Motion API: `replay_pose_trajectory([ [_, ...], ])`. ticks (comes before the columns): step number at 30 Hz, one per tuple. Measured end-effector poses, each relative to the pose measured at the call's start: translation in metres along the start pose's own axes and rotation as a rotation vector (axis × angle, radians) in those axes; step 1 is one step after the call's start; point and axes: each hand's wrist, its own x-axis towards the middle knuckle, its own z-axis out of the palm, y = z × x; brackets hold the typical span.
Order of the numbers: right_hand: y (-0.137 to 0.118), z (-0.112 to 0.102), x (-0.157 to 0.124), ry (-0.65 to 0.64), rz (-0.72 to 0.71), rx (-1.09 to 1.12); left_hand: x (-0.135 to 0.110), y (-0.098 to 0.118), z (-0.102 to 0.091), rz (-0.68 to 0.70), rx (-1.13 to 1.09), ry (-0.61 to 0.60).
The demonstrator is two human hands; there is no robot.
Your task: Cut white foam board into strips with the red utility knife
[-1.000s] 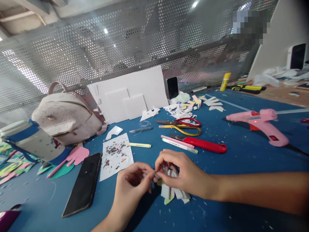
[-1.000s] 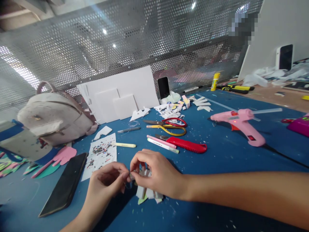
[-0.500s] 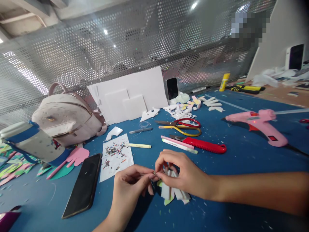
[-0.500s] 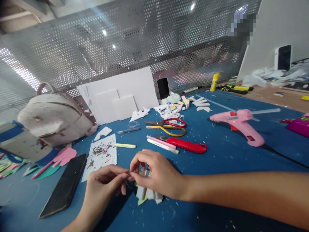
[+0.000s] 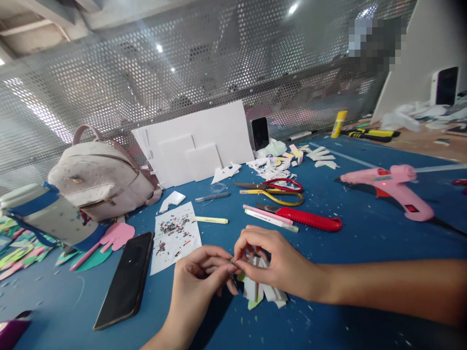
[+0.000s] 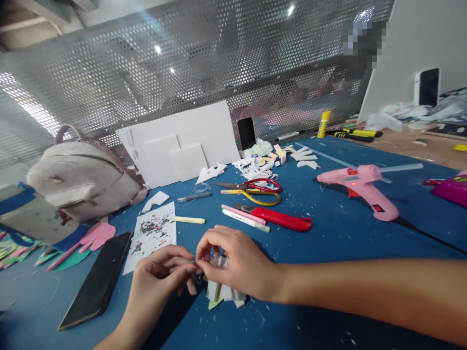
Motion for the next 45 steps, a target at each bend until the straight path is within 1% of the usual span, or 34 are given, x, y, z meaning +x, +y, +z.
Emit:
replay_pose_trajectory([
  [6,-0.0003,0.0001,0.0011,-0.005,0.002,0.004,-0.0013,0.0035,0.0028,-0.009,-0.006,-0.005],
  [11,0.0005,0.0003,0.0012,-0.005,0.006,0.006,-0.0015,0.0044,0.0040,-0.001,0.002,0.033],
  [16,0.0003,0.0003,0.0004,-0.009,0.007,0.003,-0.0004,0.0035,0.0031,-0.015,0.021,-0.002],
  [21,-0.0004,-0.0004,0.0001,-0.006,0.009,0.008,-0.0015,0.0037,0.0034,-0.001,0.026,0.024],
  [26,-0.0001,-0.0005,0.0020,-0.008,0.018,0.011,0.0000,0.0025,0.0024,-0.007,0.033,0.005],
  [30,-0.0003,-0.0006,0.0021,-0.015,0.010,0.016,-0.0007,0.0027,0.0039,0.006,0.033,0.036],
  [36,0.0001,-0.0011,0.0010,-0.026,0.018,0.013,-0.0022,0.0039,0.0049,-0.003,0.083,0.046],
  [45,-0.0025,-0.0021,0.0022,-0.027,0.001,0.008,-0.0034,0.0026,0.0045,0.036,0.111,0.048],
])
